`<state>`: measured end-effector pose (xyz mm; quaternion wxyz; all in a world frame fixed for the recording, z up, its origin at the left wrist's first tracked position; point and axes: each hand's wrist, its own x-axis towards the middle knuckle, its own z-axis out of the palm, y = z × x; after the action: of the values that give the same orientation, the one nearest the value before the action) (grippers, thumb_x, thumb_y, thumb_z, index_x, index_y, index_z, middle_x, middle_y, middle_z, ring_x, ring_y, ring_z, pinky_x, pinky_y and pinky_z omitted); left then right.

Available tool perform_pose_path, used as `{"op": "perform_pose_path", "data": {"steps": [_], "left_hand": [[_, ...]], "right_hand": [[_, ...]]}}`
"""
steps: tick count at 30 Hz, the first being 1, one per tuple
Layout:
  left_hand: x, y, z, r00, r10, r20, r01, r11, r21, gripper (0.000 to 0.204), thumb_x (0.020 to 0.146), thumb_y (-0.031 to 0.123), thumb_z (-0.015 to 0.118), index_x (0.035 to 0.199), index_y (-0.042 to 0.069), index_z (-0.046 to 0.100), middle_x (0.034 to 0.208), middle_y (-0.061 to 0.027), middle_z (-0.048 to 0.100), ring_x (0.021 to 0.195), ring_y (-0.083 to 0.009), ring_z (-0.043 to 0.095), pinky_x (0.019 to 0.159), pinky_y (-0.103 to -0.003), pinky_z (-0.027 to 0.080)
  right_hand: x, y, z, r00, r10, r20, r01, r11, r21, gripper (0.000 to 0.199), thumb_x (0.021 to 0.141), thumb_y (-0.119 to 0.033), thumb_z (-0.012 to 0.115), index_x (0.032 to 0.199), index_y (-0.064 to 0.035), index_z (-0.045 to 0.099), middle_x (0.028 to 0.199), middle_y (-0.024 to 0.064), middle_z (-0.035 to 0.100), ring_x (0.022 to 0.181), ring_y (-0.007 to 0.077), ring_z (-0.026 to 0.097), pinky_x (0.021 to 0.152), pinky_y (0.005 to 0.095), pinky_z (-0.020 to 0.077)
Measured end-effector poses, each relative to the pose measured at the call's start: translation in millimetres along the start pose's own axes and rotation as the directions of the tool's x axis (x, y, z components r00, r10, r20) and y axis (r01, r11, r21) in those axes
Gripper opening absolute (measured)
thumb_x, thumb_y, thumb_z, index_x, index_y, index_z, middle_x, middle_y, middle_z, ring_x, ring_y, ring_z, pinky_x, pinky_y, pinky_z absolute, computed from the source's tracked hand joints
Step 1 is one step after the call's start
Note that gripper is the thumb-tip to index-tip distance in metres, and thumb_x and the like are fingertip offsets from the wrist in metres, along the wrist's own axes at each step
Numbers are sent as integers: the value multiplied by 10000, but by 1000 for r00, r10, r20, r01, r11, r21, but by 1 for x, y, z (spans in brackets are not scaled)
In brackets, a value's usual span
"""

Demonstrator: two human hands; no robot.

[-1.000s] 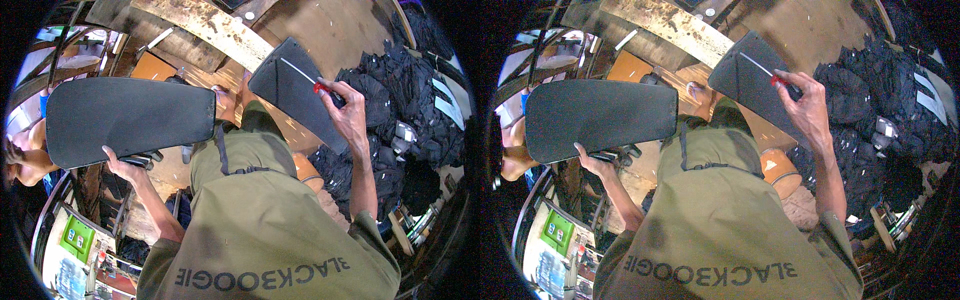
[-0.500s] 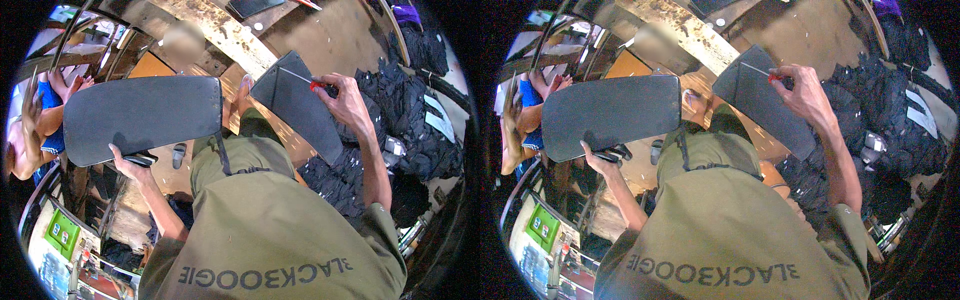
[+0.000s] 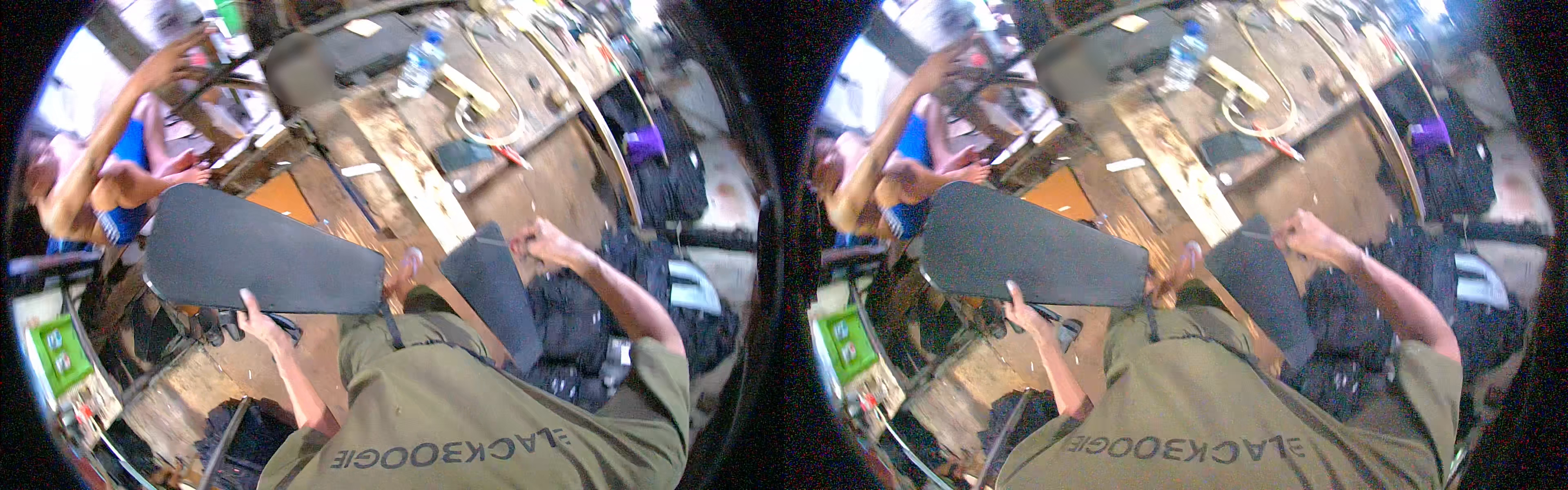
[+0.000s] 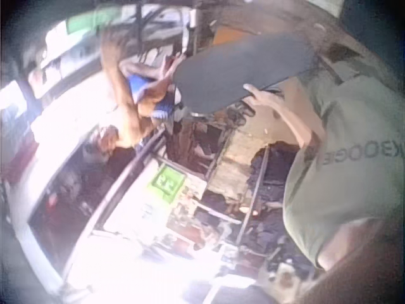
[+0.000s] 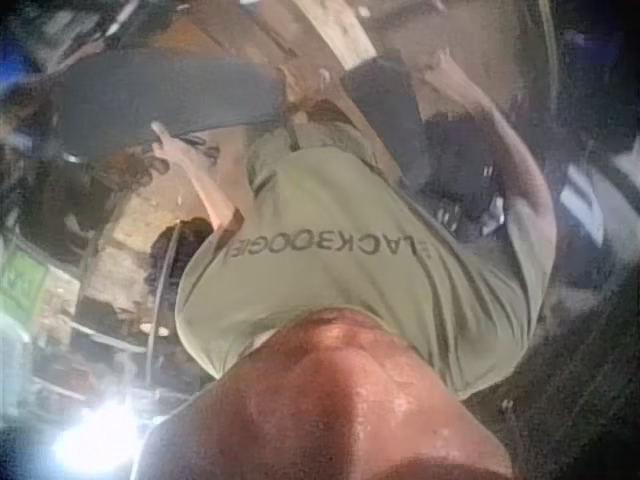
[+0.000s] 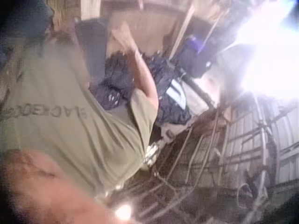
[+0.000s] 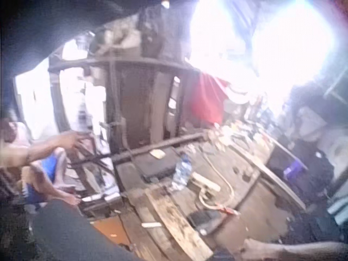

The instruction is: The person picks up two black plastic panels and a wooden board, then uses a red screwdriver to fasten the panels together on a workbench. The person handles the panels and screwdriver throughout, tightening screws at multiple points.

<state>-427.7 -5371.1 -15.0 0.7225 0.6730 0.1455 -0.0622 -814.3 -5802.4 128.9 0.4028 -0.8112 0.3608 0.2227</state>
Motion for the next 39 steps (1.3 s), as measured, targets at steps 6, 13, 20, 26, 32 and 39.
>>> {"op": "perform_pose_path", "data": {"steps": [6,13,20,26,32,39], "left_hand": [[-3,9,-12,969,227,-95,-225,974,31,281,981,320,752,900,70,655,868,32,575,790,-102,508,717,-328,435],[-1,20,-19,964,157,-213,-175,982,-68,369,953,354,768,750,88,610,734,86,509,680,-59,413,590,-295,323],[10,30,-32,951,198,-237,-205,979,-7,415,956,404,753,757,66,619,720,66,530,686,-77,436,597,-313,347],[18,32,-36,957,177,-232,-183,983,-6,402,962,389,750,814,24,670,751,43,572,706,-90,462,622,-319,379],[23,29,-41,935,217,-281,-247,966,-77,378,966,378,754,827,33,685,752,49,573,697,-89,461,617,-310,376],[29,27,-58,913,215,-347,-232,973,-9,367,960,379,762,837,41,686,753,49,573,700,-88,463,620,-311,376]], "right_hand": [[9,-30,-10,986,-164,38,168,966,-196,217,783,-118,672,953,-31,776,946,133,777,838,269,750,785,382,601],[15,-50,-13,959,-147,243,282,405,-870,251,715,-296,766,894,-126,810,812,155,744,801,354,735,769,475,580],[31,-55,-10,979,-154,137,192,439,-878,273,718,-306,779,933,-139,806,843,159,746,839,364,733,788,473,569],[31,-63,0,986,-149,73,133,447,-884,295,721,-314,789,966,-149,803,870,162,747,872,373,731,803,472,559],[25,-80,3,987,-155,40,102,416,-904,308,714,-354,820,906,-116,784,886,159,739,898,397,718,802,492,538],[28,-90,3,989,-149,13,75,420,-904,309,703,-347,830,884,-105,770,870,162,731,878,395,714,781,496,536]]}}
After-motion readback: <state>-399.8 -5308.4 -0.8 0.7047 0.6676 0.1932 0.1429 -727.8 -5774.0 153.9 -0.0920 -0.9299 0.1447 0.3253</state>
